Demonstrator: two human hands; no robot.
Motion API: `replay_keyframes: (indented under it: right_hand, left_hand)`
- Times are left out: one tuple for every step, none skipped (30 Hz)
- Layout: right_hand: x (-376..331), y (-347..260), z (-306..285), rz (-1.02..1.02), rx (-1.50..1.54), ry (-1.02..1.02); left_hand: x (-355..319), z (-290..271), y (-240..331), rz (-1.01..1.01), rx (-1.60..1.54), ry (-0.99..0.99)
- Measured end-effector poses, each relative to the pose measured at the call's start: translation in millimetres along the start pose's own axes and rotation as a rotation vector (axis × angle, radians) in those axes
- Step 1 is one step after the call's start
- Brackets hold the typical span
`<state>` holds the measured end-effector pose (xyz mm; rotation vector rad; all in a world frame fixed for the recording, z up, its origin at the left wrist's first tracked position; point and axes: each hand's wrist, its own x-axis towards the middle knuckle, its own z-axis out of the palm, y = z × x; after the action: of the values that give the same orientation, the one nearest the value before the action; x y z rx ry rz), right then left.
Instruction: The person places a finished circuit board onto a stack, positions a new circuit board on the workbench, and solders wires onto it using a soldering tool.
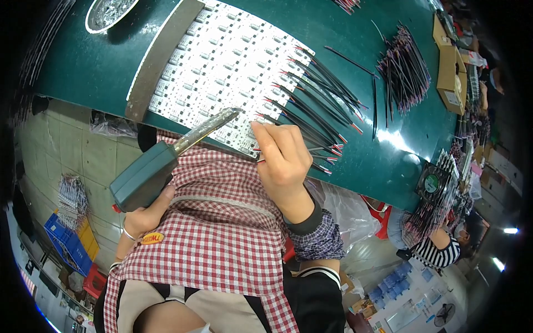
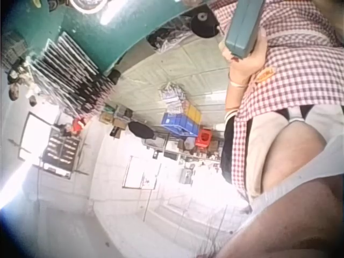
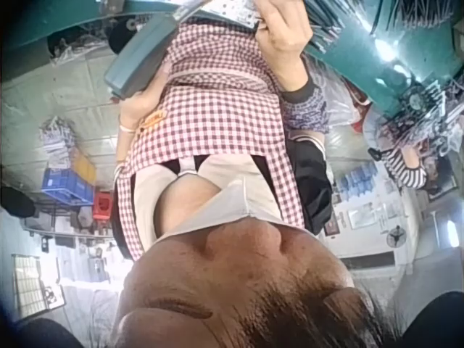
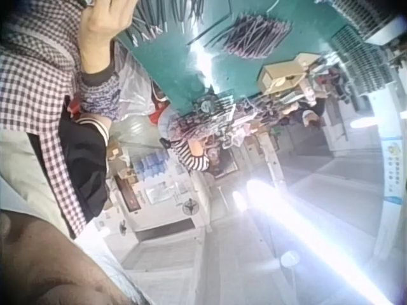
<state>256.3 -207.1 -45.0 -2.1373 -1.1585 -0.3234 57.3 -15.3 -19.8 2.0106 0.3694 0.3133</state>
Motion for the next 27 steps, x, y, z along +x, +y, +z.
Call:
replay_keyframes:
  right_hand:
    - [-0.8,-0.6,0.4,-0.002,0.003,-0.010]
    - [-1.5,-1.1,0.7,-0.005,0.007,-0.020]
    - [-1.5,-1.5,0.4,-0.005,0.008,-0.020]
    - [-1.5,-1.7,0.0,-0.011,0.010,-0.025]
    - [-1.5,-1.9,-0.2,-0.016,0.013,-0.030]
    - [-1.3,-2.7,-0.1,-0.015,0.012,-0.030]
    - [-0.1,-4.0,0.2,0.002,0.006,-0.023]
    - [0.9,-4.8,0.1,0.019,0.001,-0.015]
    - [1.4,-5.1,-0.2,0.019,0.002,-0.016]
    - [1.8,-5.4,-0.5,0.018,0.001,-0.024]
    - [2.2,-5.5,-0.6,0.017,0.001,-0.033]
    - [2.5,-5.6,-0.7,0.019,0.000,-0.033]
    - [2.8,-5.8,-0.6,0.019,-0.005,-0.034]
    - [3.0,-5.9,-0.7,0.019,-0.010,-0.036]
    - [3.3,-5.9,-1.0,0.020,-0.009,-0.036]
    - [3.6,-5.9,-1.4,0.022,-0.008,-0.043]
    - [3.8,-5.9,-1.7,0.023,-0.006,-0.050]
    - [3.6,-5.9,-2.0,0.023,-0.007,-0.050]
    - [3.6,-5.9,-2.2,0.024,-0.006,-0.049]
    - [3.5,-6.0,-2.6,0.025,-0.006,-0.049]
    - [3.2,-6.3,-2.0,0.024,-0.005,-0.049]
    - [3.0,-6.7,-1.4,0.024,-0.007,-0.047]
    - [2.7,-6.9,-0.9,0.024,-0.009,-0.045]
    - [2.4,-6.7,-0.8,0.025,-0.009,-0.045]
    - [2.0,-6.3,-0.6,0.022,-0.009,-0.041]
    - [1.7,-6.0,-0.6,0.020,-0.010,-0.037]
    - [1.9,-6.0,-0.9,0.020,-0.009,-0.036]
  left_hand:
    - [1.6,0.7,2.8,-0.055,-0.053,0.005]
    - [2.5,1.0,3.8,-0.110,-0.106,0.010]
    - [2.2,1.3,3.1,-0.111,-0.106,0.010]
    - [1.6,2.3,1.6,-0.068,-0.086,-0.001]
    - [1.6,2.7,0.9,-0.025,-0.066,-0.012]
    - [3.3,2.7,1.3,-0.024,-0.066,-0.013]
    - [6.0,2.4,3.0,-0.026,-0.076,-0.024]
    - [7.9,2.3,4.3,-0.027,-0.085,-0.034]
    - [8.4,2.4,4.8,-0.028,-0.085,-0.034]
    - [8.6,2.6,5.2,-0.023,-0.063,-0.050]
    - [9.2,2.6,5.7,-0.018,-0.042,-0.065]
    - [12.4,2.2,6.3,-0.018,-0.042,-0.067]
    - [17.2,1.3,7.0,0.083,0.031,-0.079]
    - [19.8,1.0,7.3,0.184,0.105,-0.091]
    - [19.6,1.6,7.6,0.183,0.105,-0.091]
    - [19.1,2.2,7.8,0.142,0.061,-0.082]
    - [18.7,2.6,7.8,0.102,0.017,-0.073]
    - [19.0,2.7,7.1,0.102,0.017,-0.073]
    - [19.8,2.4,6.0,0.144,0.031,-0.079]
    - [20.2,2.2,5.6,0.187,0.045,-0.085]
    - [19.3,2.4,6.4,0.187,0.045,-0.085]
    - [17.8,2.7,8.3,0.135,0.023,-0.066]
    - [16.4,2.8,9.4,0.082,0.001,-0.046]
    - [15.2,2.5,9.7,0.083,0.002,-0.047]
    - [14.1,1.9,9.6,0.096,0.028,-0.039]
    - [13.3,1.2,9.3,0.110,0.055,-0.031]
    - [12.8,0.0,8.9,0.110,0.056,-0.031]
